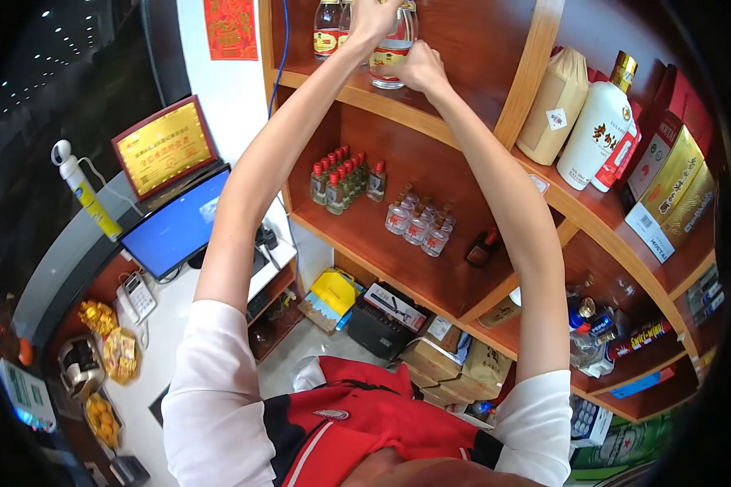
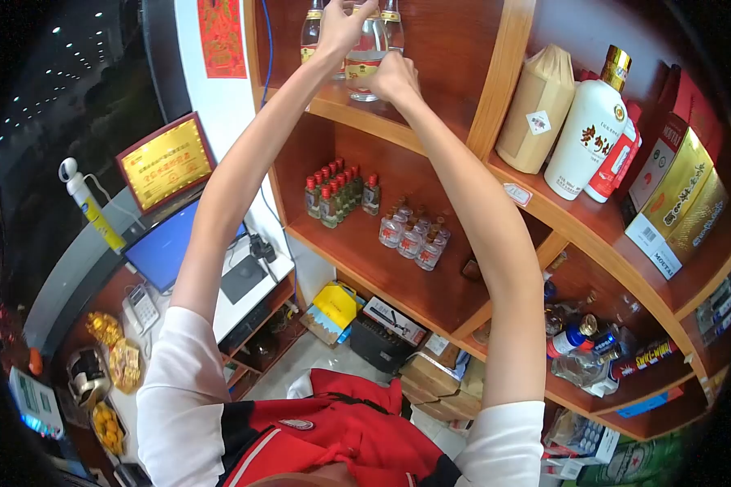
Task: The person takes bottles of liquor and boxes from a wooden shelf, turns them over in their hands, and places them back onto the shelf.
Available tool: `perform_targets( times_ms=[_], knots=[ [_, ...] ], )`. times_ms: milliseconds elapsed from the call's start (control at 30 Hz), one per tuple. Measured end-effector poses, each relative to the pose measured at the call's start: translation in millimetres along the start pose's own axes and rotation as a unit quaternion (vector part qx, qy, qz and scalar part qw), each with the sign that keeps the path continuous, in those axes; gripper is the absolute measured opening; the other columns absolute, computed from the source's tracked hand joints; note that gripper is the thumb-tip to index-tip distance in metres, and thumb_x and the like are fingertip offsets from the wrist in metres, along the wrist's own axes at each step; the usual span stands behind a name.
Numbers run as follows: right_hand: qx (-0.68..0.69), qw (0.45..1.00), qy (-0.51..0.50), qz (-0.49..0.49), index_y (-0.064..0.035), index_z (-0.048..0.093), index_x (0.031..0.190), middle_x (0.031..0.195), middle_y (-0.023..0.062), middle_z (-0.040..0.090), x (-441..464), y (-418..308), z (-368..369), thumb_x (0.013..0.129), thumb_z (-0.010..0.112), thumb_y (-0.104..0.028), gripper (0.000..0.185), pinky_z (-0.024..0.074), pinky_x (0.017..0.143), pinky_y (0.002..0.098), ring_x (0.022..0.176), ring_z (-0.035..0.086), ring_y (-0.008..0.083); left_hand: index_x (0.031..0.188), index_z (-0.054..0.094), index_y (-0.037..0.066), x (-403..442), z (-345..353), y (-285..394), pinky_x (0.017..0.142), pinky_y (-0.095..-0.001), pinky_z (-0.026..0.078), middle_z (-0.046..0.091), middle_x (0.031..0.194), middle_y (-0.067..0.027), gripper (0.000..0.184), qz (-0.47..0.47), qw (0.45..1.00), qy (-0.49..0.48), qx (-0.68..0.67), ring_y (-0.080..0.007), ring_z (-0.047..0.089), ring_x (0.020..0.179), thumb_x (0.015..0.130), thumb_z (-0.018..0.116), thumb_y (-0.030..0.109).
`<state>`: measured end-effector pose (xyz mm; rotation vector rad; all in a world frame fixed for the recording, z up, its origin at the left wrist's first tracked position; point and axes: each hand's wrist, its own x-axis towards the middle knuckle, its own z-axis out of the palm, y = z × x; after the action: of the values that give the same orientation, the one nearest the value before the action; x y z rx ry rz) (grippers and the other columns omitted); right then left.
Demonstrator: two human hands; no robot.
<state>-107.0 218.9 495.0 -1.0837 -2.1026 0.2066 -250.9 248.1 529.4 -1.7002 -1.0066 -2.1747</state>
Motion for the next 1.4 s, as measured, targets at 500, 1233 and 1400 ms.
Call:
perform_targets(
  times_ms=[500,1233,1400],
  knots=[
    [-0.069,0.991,0.036,0.109,0.0084,0.064,0.127,0.131,0.0292,0.066,74.6,12.6,58.6,0.078,0.082,-0.039,0.07,0.051,0.104,0.0458,0.127,0.063,0.0392,0.148,0.05,0.006,-31.3,-21.6,-52.2,0.096,-0.049,0.051,0.052,0.13,-0.0269,0.067,0.139,0.97,-0.064,0.188,-0.0406,0.053,0.118,0.088,0.078,0.022],
    [-0.212,0.938,0.218,-0.165,0.0054,0.054,0.127,0.121,0.0242,0.063,-77.3,-17.1,31.7,0.092,0.073,-0.029,0.052,0.054,0.095,0.0476,0.115,0.061,0.0418,0.143,0.052,0.003,-39.2,-32.4,-47.9,0.1,-0.0493,0.048,0.051,0.131,-0.0279,0.061,0.22,0.967,-0.041,0.122,-0.0458,0.053,0.118,0.085,0.071,0.003],
    [-0.292,0.864,0.327,-0.245,0.0,0.062,0.113,0.113,0.0178,0.062,-189.3,4.6,-61.7,0.087,0.077,-0.013,0.032,0.0507,0.091,0.0447,0.103,0.06,0.0367,0.122,0.065,0.005,-67.3,-32.1,29.7,0.102,-0.0472,0.047,0.059,0.123,-0.022,0.032,0.237,0.969,0.026,0.067,-0.0408,0.057,0.116,0.09,0.065,0.005]
  ],
)
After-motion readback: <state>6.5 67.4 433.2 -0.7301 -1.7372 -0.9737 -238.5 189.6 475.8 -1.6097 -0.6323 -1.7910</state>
